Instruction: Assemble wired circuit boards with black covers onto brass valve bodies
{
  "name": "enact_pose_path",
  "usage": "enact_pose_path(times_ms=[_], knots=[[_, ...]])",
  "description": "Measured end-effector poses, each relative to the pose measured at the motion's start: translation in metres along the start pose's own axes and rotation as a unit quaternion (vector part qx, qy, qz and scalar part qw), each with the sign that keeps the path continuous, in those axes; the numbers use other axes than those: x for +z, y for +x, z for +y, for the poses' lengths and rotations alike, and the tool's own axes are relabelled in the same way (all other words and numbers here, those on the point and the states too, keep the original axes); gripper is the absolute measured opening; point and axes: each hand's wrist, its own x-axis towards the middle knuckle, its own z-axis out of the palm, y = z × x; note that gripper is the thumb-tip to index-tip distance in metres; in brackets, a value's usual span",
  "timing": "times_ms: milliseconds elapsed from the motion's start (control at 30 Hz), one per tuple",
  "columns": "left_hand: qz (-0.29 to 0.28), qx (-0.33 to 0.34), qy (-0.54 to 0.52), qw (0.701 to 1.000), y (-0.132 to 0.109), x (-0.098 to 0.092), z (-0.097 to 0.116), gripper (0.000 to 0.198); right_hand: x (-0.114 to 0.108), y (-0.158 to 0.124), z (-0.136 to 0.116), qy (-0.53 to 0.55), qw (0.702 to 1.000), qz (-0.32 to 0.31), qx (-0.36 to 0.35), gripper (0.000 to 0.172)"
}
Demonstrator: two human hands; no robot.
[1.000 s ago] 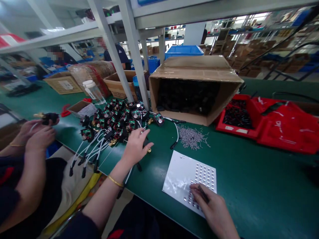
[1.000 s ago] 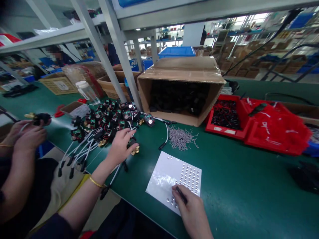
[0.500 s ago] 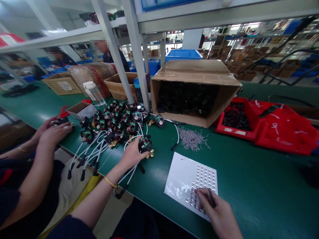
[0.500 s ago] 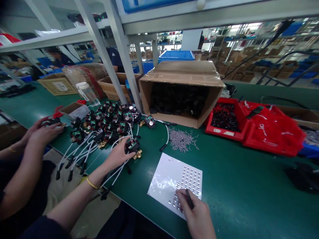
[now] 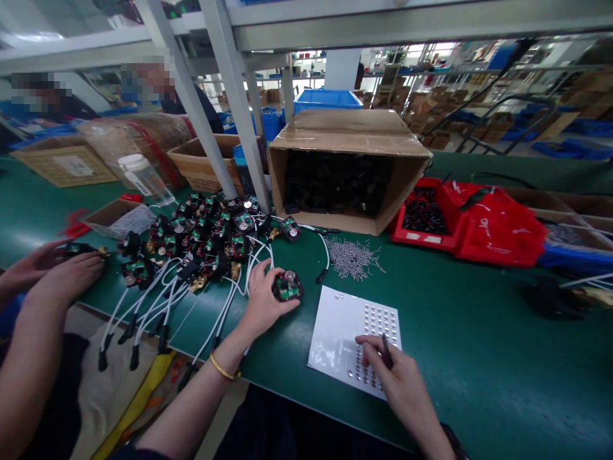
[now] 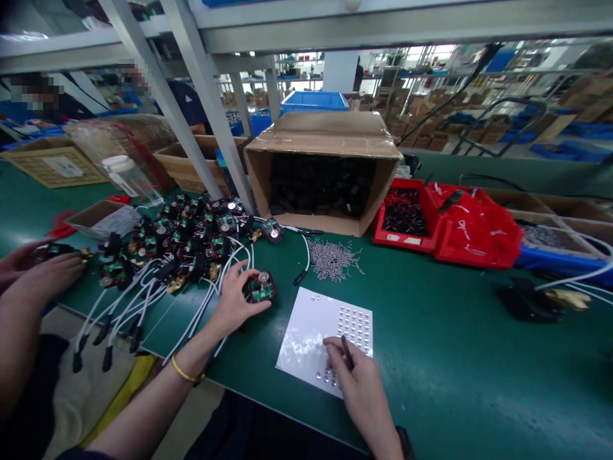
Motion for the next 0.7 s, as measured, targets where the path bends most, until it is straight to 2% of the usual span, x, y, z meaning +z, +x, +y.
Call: enact_pose_path(times_ms=[67, 167, 267, 400, 567, 700], knots=[[-0.012, 0.052, -0.017, 0.998, -0.019, -0.002, 0.011, 0.058, -0.01, 0.004, 0.005, 0.0, 0.999, 0.042, 0.015, 0.042], [-0.09, 0.077, -0.103, 0.988, -0.044, 0.005, 0.028, 0.061, -0.02, 0.017, -0.007, -0.005, 0.998, 0.058, -0.004, 0.039], [-0.148, 0.075, -0.192, 0.967, -0.055, 0.023, 0.044, 0.064, -0.02, 0.039, -0.035, -0.031, 0.998, 0.0, -0.059, 0.032], [-0.141, 0.071, -0.234, 0.959, -0.057, 0.043, 0.054, 0.062, -0.014, 0.067, -0.063, -0.083, 0.986, -0.125, -0.073, 0.024], [-0.138, 0.081, -0.262, 0.952, -0.059, 0.049, 0.053, 0.076, -0.02, 0.077, -0.067, -0.13, 0.971, -0.187, -0.074, 0.02], [-0.162, 0.097, -0.246, 0.951, -0.058, 0.047, 0.057, 0.069, -0.024, 0.081, -0.07, -0.18, 0.951, -0.221, -0.118, 0.023]])
